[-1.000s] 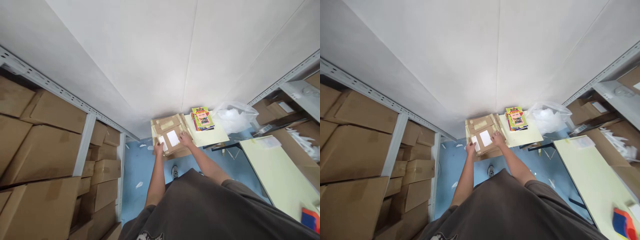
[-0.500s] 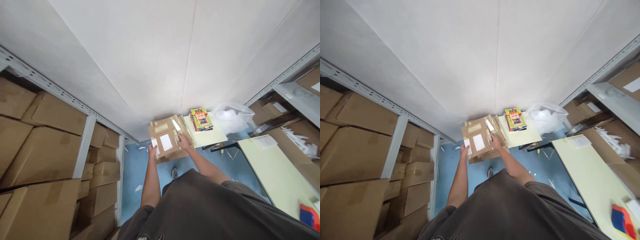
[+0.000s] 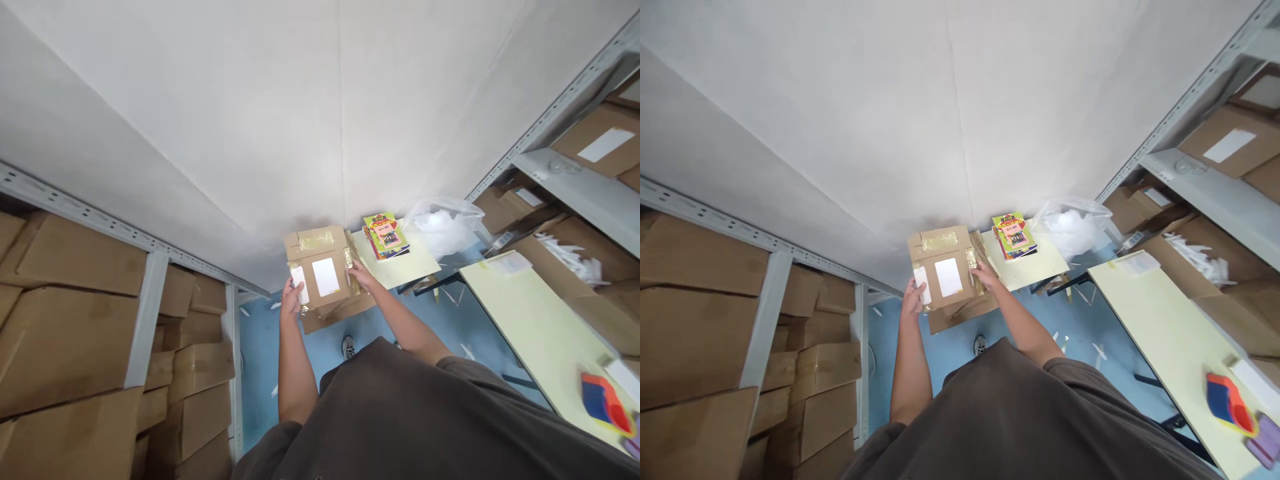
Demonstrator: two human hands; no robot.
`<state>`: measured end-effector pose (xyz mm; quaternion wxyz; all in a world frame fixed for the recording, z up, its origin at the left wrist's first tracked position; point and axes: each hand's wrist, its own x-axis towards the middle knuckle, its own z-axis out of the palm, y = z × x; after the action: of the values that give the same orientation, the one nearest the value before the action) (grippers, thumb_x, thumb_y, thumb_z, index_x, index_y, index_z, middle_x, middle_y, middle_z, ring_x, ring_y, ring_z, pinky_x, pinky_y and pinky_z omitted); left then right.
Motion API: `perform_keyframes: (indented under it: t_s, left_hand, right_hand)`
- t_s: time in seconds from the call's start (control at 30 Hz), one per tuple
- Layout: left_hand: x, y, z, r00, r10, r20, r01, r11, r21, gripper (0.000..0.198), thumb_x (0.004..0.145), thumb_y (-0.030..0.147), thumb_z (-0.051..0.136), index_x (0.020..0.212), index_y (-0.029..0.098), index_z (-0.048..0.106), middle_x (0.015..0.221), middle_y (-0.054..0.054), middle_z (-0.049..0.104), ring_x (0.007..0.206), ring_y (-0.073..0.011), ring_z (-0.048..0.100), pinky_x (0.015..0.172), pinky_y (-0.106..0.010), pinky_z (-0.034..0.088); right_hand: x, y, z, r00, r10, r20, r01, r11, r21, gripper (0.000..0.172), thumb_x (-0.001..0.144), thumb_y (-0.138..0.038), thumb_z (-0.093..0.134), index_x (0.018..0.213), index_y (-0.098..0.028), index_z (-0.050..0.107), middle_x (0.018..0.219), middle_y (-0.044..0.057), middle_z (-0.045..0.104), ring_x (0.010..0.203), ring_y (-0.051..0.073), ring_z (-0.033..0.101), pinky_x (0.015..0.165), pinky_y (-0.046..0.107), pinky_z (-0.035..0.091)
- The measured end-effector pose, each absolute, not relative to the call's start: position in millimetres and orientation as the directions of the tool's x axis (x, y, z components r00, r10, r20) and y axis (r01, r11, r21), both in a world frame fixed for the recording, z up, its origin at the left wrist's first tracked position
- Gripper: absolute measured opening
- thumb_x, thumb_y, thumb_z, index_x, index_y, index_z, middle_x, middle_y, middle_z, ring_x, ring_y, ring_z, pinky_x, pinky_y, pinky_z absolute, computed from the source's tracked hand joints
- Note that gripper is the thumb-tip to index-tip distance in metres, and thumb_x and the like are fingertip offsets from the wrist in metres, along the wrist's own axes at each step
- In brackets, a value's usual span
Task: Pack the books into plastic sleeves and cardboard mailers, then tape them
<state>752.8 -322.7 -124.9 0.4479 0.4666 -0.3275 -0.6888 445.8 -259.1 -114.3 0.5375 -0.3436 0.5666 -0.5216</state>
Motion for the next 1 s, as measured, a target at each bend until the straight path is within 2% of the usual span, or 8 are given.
perform_keyframes:
  t_s: [0.1, 0.23, 0.33, 0.43, 0.57, 0.73, 0.83, 1.0]
  left_hand:
    - [715.1, -334.6, -109.9, -0.223, -0.918, -0.329, 0.255, -0.380, 0.889, 0.087, 0.062, 0.043, 0.101, 0.137, 0.022, 0.062, 0.114, -0.010, 0.081, 0.098, -0.0258, 0.079, 0.089, -0.041, 0.064]
    - [634.6, -341.6, -93.5, -0.307, -0.909, -0.282, 0.184, -0.347, 0.919, 0.081, 0.064, 0.043, 0.098, 0.135, 0.020, 0.067, 0.117, -0.011, 0.080, 0.105, -0.0281, 0.078, 0.092, -0.041, 0.063]
    - [553.7, -335.0, -82.2, -0.414, -0.873, -0.258, 0.127, -0.336, 0.933, 0.069, 0.068, 0.043, 0.094, 0.129, 0.019, 0.072, 0.119, -0.012, 0.080, 0.104, -0.0282, 0.077, 0.091, -0.041, 0.062]
    - [461.5, -315.9, -73.1, -0.545, -0.809, -0.220, 0.083, -0.314, 0.946, 0.067, 0.068, 0.040, 0.093, 0.128, 0.020, 0.073, 0.123, -0.011, 0.080, 0.104, -0.0274, 0.076, 0.090, -0.040, 0.061]
    - [333.4, -270.4, -66.1, -0.725, -0.662, -0.189, 0.034, -0.308, 0.951, 0.070, 0.067, 0.039, 0.092, 0.132, 0.022, 0.072, 0.119, -0.010, 0.081, 0.101, -0.0269, 0.076, 0.090, -0.041, 0.060]
    - [187.7, -189.9, -64.6, -0.891, -0.419, -0.177, -0.037, -0.321, 0.946, 0.074, 0.069, 0.038, 0.090, 0.138, 0.021, 0.069, 0.120, -0.010, 0.080, 0.106, -0.0281, 0.075, 0.097, -0.042, 0.058]
    - [114.6, -140.4, -69.1, -0.937, -0.282, -0.205, -0.110, -0.319, 0.941, 0.074, 0.070, 0.040, 0.089, 0.138, 0.021, 0.067, 0.121, -0.011, 0.079, 0.108, -0.0291, 0.075, 0.099, -0.045, 0.057]
    - [20.4, -86.4, -88.6, -0.941, -0.147, -0.304, -0.253, -0.291, 0.923, 0.061, 0.069, 0.041, 0.089, 0.123, 0.019, 0.070, 0.112, -0.010, 0.079, 0.098, -0.0271, 0.076, 0.089, -0.041, 0.059]
  right_hand:
    - [415.4, -246.1, -94.3, -0.218, -0.950, -0.222, 0.292, 0.154, -0.944, 0.070, 0.071, -0.038, 0.081, 0.138, -0.025, 0.069, 0.124, 0.005, 0.080, 0.117, 0.029, 0.071, 0.108, 0.043, 0.054]
    - [349.7, -212.1, -72.3, -0.340, -0.921, -0.191, 0.327, 0.075, -0.942, 0.063, 0.066, -0.037, 0.085, 0.127, -0.025, 0.071, 0.108, 0.002, 0.081, 0.102, 0.027, 0.072, 0.095, 0.039, 0.057]
    - [289.2, -170.5, -61.1, -0.470, -0.859, -0.204, 0.331, 0.043, -0.943, 0.055, 0.066, -0.035, 0.084, 0.119, -0.026, 0.071, 0.101, 0.001, 0.080, 0.092, 0.025, 0.071, 0.089, 0.037, 0.056]
    - [224.9, -115.7, -53.7, -0.597, -0.772, -0.216, 0.348, -0.007, -0.937, 0.052, 0.064, -0.034, 0.085, 0.113, -0.026, 0.071, 0.094, 0.001, 0.079, 0.086, 0.024, 0.070, 0.085, 0.036, 0.055]
    - [141.9, -26.0, -47.5, -0.738, -0.642, -0.207, 0.357, -0.111, -0.928, 0.055, 0.060, -0.034, 0.086, 0.112, -0.026, 0.069, 0.092, 0.000, 0.078, 0.084, 0.024, 0.071, 0.085, 0.037, 0.055]
    - [64.3, 96.5, -40.1, -0.886, -0.399, -0.238, 0.312, -0.131, -0.941, 0.049, 0.060, -0.034, 0.086, 0.105, -0.026, 0.069, 0.083, -0.002, 0.074, 0.081, 0.023, 0.068, 0.082, 0.035, 0.054]
    - [33.7, 159.1, -37.4, -0.931, -0.275, -0.239, 0.291, -0.168, -0.942, 0.046, 0.061, -0.035, 0.084, 0.104, -0.026, 0.069, 0.090, 0.000, 0.077, 0.086, 0.024, 0.070, 0.083, 0.036, 0.055]
    - [-9.0, 222.8, -51.3, -0.964, -0.091, -0.248, 0.260, -0.161, -0.952, 0.057, 0.063, -0.040, 0.083, 0.117, -0.026, 0.070, 0.100, 0.005, 0.081, 0.097, 0.030, 0.072, 0.089, 0.042, 0.056]
